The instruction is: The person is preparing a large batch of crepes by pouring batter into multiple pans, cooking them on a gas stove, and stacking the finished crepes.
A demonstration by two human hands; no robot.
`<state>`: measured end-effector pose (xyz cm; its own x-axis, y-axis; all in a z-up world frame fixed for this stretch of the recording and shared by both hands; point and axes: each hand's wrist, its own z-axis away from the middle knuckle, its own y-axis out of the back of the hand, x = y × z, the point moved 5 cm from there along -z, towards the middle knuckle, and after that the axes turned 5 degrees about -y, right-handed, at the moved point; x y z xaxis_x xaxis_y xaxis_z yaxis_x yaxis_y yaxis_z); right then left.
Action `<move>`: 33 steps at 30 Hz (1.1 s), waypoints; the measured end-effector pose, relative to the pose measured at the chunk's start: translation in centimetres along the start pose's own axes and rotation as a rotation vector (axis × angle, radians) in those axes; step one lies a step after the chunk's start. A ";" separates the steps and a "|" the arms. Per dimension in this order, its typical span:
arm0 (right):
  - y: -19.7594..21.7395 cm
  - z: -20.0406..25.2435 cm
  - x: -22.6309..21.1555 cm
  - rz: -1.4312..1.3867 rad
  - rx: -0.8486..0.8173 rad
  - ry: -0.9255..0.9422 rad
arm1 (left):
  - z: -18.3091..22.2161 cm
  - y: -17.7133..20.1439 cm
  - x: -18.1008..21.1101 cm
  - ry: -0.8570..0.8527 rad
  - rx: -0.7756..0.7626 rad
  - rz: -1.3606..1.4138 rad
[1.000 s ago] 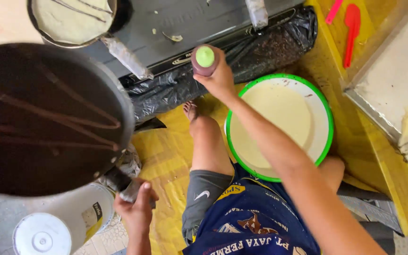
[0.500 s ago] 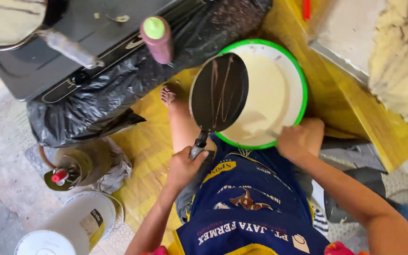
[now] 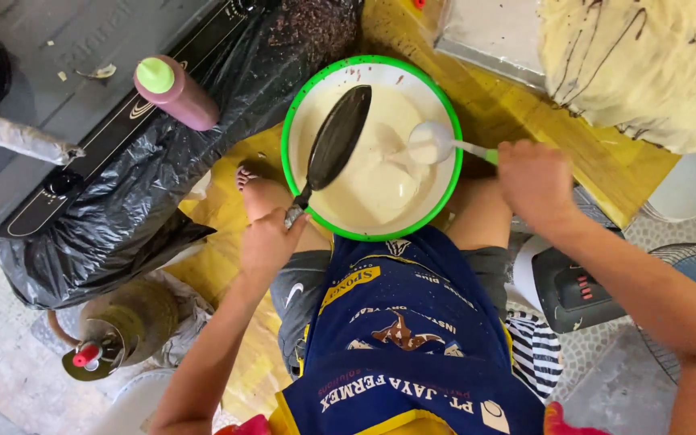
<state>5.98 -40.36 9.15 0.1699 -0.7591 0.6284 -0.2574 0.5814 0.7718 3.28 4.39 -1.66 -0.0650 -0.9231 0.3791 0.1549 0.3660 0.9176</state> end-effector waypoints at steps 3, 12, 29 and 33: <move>2.3 -0.3 3.9 -0.154 -0.321 -0.160 | -1.7 -0.1 0.1 -0.122 0.153 -0.165; 5.7 1.3 2.4 -0.435 -0.275 -0.294 | -4.0 -0.2 1.8 0.296 -0.350 0.788; 14.6 -4.2 0.4 -0.100 0.450 -0.272 | -1.5 -2.4 3.0 0.536 -0.351 1.493; 15.3 -4.2 0.1 -0.084 0.482 -0.263 | 0.0 -9.6 5.2 0.470 -0.349 1.847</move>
<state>6.04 -30.33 21.44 -0.0188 -0.8803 0.4740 -0.6699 0.3630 0.6477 1.50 -3.93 -8.48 0.6026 0.5399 0.5877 -0.1255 0.7914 -0.5983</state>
